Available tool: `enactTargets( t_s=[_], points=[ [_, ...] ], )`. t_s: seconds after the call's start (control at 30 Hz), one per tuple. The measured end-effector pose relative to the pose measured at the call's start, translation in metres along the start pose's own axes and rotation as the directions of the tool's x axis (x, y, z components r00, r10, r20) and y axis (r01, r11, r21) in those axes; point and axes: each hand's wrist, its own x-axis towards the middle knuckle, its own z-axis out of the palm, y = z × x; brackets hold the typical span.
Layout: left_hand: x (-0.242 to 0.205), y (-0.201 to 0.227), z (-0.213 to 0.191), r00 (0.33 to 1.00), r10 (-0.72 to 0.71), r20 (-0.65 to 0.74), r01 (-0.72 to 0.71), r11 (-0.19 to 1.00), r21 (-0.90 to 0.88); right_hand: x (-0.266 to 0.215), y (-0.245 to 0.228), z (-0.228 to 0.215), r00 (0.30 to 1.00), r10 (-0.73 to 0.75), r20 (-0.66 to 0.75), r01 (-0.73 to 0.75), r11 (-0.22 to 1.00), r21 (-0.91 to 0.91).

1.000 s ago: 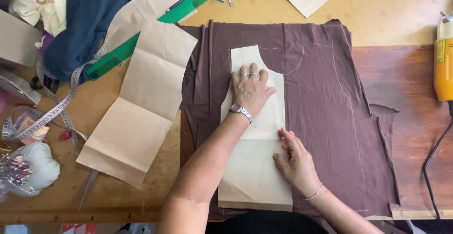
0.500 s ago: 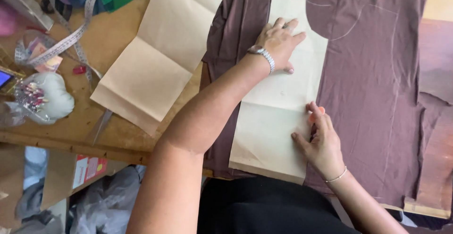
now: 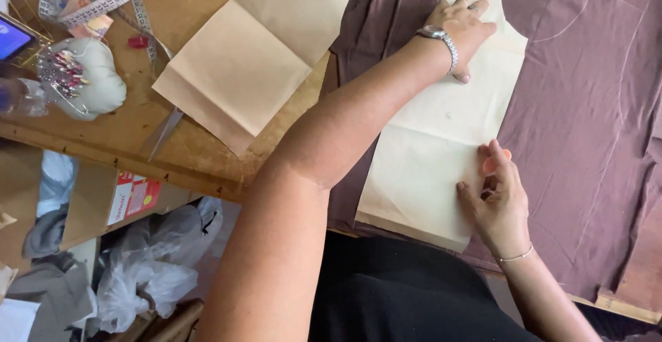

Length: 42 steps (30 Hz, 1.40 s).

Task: The person places paper pattern pieces onto a brown fabric, smooths them, and traces the outlines using a white marking tool. They then use a curved ruler to draw a neckline curve on the fabric.

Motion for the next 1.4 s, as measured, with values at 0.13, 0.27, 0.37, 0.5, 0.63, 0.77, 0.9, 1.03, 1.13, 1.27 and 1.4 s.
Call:
enactTargets(
  t_s=[0.13,0.27,0.37,0.5,0.63,0.77,0.9,1.03,1.13,1.27,1.4],
  points=[
    [0.002,0.002,0.002,1.000,-0.022,0.004,0.022,1.000,-0.012,-0.001,0.012,0.007,0.998,-0.063,0.001,0.063,0.996,-0.056],
    [0.007,0.007,0.020,0.995,-0.045,-0.084,0.045,0.999,-0.006,-0.003,0.004,0.003,0.998,-0.049,0.035,0.053,0.991,-0.125],
    [0.007,0.013,0.025,0.981,-0.102,-0.165,0.095,0.994,-0.051,-0.001,0.001,0.003,0.999,-0.011,0.039,0.015,0.995,-0.095],
    [0.002,0.031,0.031,0.907,-0.263,-0.328,0.204,0.958,-0.203,-0.001,0.006,0.009,0.999,-0.044,0.031,0.048,0.989,-0.143],
    [-0.013,0.053,0.023,0.805,-0.361,-0.471,0.313,0.933,-0.180,-0.005,-0.007,0.006,0.994,0.072,0.088,-0.021,0.875,-0.483],
    [-0.033,0.068,0.005,0.823,-0.368,-0.433,0.297,0.928,-0.225,-0.009,-0.005,-0.003,0.971,-0.226,0.081,0.218,0.685,-0.695],
    [-0.041,0.070,0.012,0.815,-0.352,-0.460,0.293,0.936,-0.197,0.018,0.007,-0.030,0.926,-0.375,0.040,0.361,0.852,-0.378],
    [-0.055,0.071,-0.005,0.905,-0.321,-0.279,0.274,0.942,-0.194,0.081,0.008,-0.066,0.994,-0.094,-0.056,0.086,0.988,-0.126],
    [-0.055,0.070,-0.006,0.904,-0.317,-0.288,0.266,0.942,-0.202,0.123,-0.001,-0.085,0.993,0.010,-0.114,-0.016,0.999,-0.049],
    [-0.051,0.070,-0.002,0.907,-0.331,-0.259,0.296,0.941,-0.167,0.152,0.011,-0.078,0.993,-0.010,-0.117,-0.002,0.995,-0.098],
    [-0.048,0.067,-0.008,0.921,-0.353,-0.166,0.322,0.928,-0.185,0.147,-0.004,-0.061,0.990,-0.105,-0.097,0.086,0.979,-0.187]
  ],
)
